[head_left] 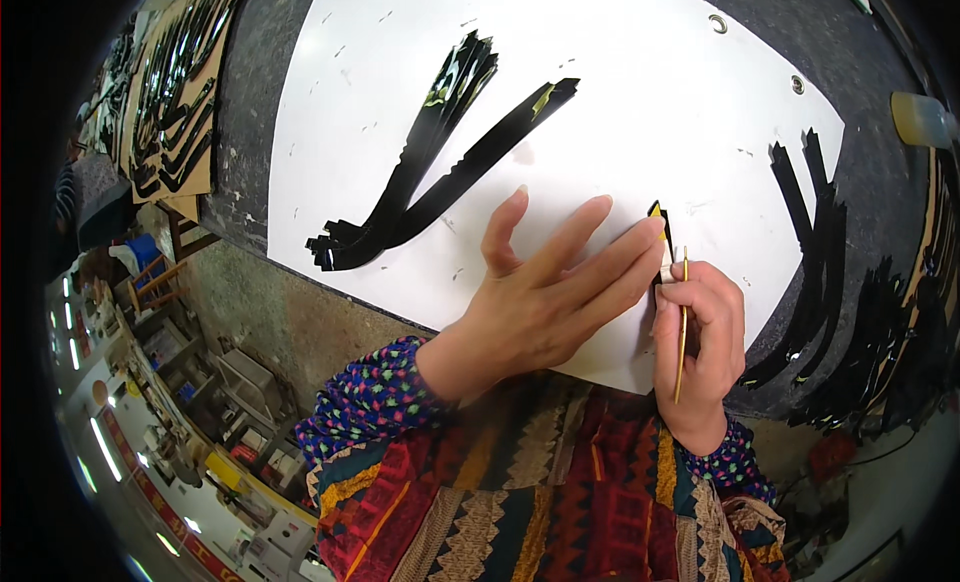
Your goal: The recorder is applying glue to the ends of black shoe components using a small brush on a workbench.
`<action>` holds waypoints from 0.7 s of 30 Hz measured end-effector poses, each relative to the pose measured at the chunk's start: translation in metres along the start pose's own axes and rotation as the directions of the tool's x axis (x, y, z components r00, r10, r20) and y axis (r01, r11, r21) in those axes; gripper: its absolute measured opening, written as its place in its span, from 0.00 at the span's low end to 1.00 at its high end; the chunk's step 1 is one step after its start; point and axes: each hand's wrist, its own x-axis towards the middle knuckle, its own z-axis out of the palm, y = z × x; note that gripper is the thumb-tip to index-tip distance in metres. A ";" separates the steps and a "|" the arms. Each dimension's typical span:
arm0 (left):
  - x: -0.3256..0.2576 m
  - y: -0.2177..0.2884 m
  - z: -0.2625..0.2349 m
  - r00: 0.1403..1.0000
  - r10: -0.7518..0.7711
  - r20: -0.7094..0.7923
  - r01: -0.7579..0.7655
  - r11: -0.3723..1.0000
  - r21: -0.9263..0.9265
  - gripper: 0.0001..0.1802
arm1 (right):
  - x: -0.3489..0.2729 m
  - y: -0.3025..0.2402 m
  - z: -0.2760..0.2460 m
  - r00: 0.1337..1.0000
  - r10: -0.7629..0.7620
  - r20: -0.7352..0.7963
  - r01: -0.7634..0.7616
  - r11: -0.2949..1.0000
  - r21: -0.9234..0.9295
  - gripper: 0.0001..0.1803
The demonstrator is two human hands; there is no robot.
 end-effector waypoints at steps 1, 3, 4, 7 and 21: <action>0.000 0.000 0.000 1.000 -0.003 0.000 0.003 1.000 0.000 0.23 | 0.000 0.000 0.001 1.000 -0.009 -0.004 0.009 1.000 -0.007 0.14; -0.001 -0.001 0.001 1.000 -0.007 -0.018 0.007 1.000 -0.017 0.22 | -0.001 0.001 0.003 1.000 -0.009 -0.004 0.009 1.000 -0.011 0.14; 0.000 -0.001 0.001 1.000 -0.009 -0.019 0.009 1.000 -0.017 0.22 | -0.001 0.001 0.003 1.000 -0.008 -0.007 0.008 1.000 -0.018 0.14; 0.000 0.000 0.002 0.999 -0.022 -0.038 0.020 0.998 -0.052 0.21 | -0.001 0.002 0.004 1.000 -0.013 -0.020 0.012 1.000 -0.024 0.14; 0.001 -0.001 0.002 0.998 -0.001 -0.069 0.002 1.000 0.009 0.29 | -0.002 0.003 0.005 0.999 -0.047 -0.022 0.045 0.997 -0.066 0.12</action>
